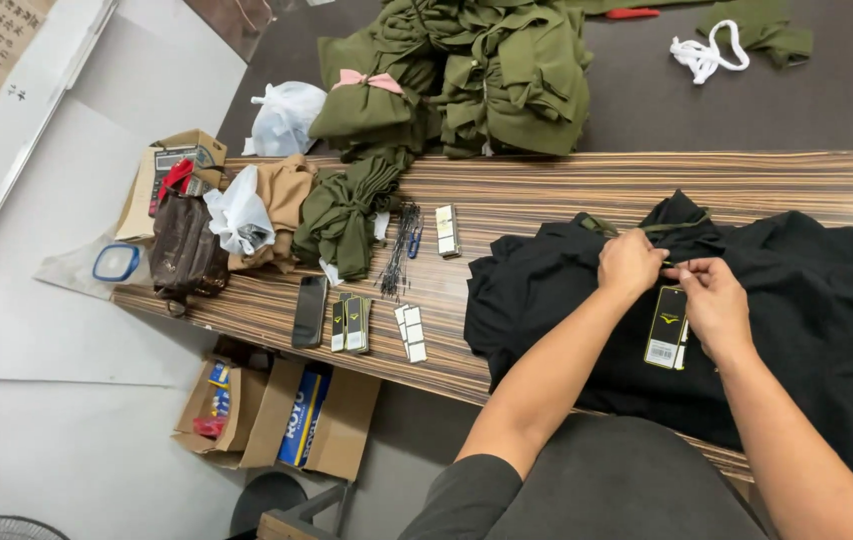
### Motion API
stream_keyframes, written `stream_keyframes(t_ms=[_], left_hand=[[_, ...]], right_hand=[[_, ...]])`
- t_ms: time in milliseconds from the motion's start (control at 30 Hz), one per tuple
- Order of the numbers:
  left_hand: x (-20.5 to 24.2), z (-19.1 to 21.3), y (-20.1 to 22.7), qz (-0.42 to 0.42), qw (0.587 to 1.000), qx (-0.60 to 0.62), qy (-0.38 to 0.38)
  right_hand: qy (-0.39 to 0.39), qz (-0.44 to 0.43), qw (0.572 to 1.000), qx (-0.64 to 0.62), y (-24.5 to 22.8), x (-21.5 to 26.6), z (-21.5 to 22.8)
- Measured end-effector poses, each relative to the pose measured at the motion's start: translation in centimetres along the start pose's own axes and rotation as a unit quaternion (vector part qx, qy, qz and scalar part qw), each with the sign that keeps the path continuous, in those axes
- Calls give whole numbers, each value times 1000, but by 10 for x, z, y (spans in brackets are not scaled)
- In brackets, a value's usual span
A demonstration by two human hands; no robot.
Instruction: Attaching brand tags to t-shirts using plastic fasteners on a factory work table.
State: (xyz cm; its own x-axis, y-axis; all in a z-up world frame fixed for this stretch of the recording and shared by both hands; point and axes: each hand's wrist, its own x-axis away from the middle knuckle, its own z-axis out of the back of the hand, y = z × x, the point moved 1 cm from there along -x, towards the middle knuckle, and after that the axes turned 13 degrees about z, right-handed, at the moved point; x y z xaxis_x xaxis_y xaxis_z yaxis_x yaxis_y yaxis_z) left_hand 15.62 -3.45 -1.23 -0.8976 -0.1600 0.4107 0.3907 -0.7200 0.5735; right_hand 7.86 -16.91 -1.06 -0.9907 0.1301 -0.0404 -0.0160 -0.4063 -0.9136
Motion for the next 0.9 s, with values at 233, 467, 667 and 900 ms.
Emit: stream_keyframes(t_ms=[233, 467, 667, 900], left_hand=[[3, -13, -31, 41, 938, 339, -60], [3, -36, -56, 10, 871, 488, -51], [25, -30, -54, 18, 870, 492, -33], [24, -33, -55, 25, 866, 498, -31]], right_hand=[[2, -17, 1000, 20, 36, -19, -10], [-39, -31, 994, 95, 55, -26, -22], [-52, 18, 997, 61, 30, -7, -16], [-69, -19, 997, 28, 27, -8, -12]])
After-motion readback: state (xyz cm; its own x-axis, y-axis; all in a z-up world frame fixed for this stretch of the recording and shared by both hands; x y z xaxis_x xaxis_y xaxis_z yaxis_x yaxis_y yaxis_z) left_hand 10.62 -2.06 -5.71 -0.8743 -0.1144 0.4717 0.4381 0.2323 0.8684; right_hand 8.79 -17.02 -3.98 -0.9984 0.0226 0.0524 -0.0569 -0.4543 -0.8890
